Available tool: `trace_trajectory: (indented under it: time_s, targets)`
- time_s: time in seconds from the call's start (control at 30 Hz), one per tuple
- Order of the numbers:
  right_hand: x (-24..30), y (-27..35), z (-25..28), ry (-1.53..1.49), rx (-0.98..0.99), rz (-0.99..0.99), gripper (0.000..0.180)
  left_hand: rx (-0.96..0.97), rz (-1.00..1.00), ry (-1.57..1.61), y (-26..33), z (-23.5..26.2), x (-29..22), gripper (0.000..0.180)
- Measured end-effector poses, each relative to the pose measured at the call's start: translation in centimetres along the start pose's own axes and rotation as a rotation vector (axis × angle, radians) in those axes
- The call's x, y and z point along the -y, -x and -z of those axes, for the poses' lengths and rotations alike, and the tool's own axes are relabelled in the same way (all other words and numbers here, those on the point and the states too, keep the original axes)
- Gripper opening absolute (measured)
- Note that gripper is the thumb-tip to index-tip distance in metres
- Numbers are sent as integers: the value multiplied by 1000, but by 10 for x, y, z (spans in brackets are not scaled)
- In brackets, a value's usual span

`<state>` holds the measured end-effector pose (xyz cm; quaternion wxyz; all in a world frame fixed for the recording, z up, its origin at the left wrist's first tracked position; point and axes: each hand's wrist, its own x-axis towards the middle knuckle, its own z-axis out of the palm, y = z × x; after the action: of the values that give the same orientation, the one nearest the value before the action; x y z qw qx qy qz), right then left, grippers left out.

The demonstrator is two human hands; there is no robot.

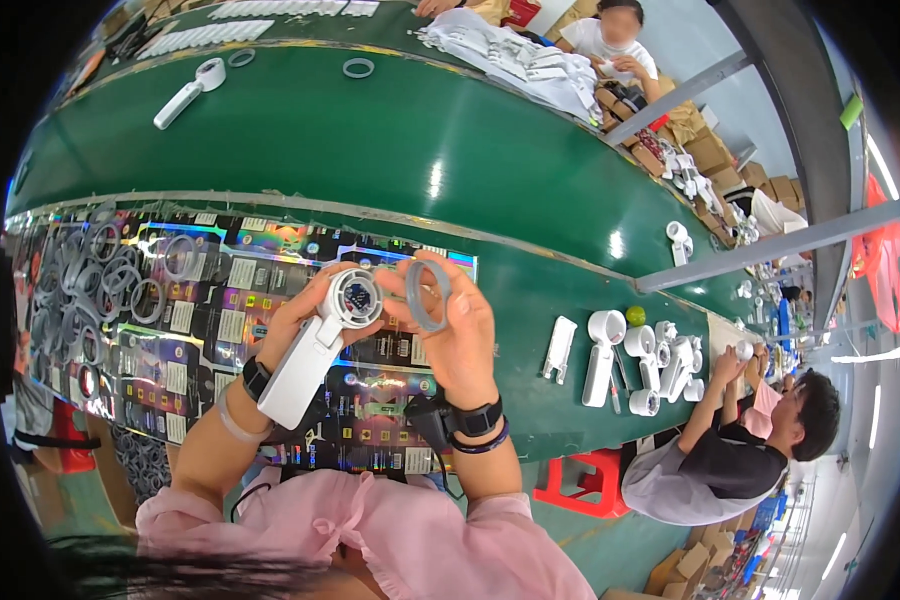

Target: Assembling plastic housings and components for handheld electronic devices on a factory line.

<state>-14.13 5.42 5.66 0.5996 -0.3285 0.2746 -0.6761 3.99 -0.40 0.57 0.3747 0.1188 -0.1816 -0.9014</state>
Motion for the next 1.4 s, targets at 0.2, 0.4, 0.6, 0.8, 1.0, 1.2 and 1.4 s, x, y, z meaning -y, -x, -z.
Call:
trace_trajectory:
  time_s: [0.2, 0.4, 0.6, 0.8, 1.0, 1.2, 1.4]
  targets:
    - [6, 0, -6, 682, 155, 225, 62, 4, 53, 56, 0, 1, 4, 41]
    - [6, -7, -22, 1119, 284, 247, 64, 29, 97, 70, 3, 8, 8, 38]
    - [14, -7, -44, 1384, 477, 493, 55, 65, 86, -27, 9, -5, -2, 40]
    - [13, 1, -53, 1489, 599, 690, 42, 93, 47, -48, 15, -22, -6, 44]
    - [22, 5, -64, 1533, 636, 718, 37, 214, -23, -41, 14, -16, 0, 54]
    - [30, 4, -71, 1515, 621, 820, 40, 102, 3, -67, 21, -23, -3, 60]
    - [28, 20, -73, 1531, 438, 776, 41, 217, -69, -174, 26, -40, -13, 69]
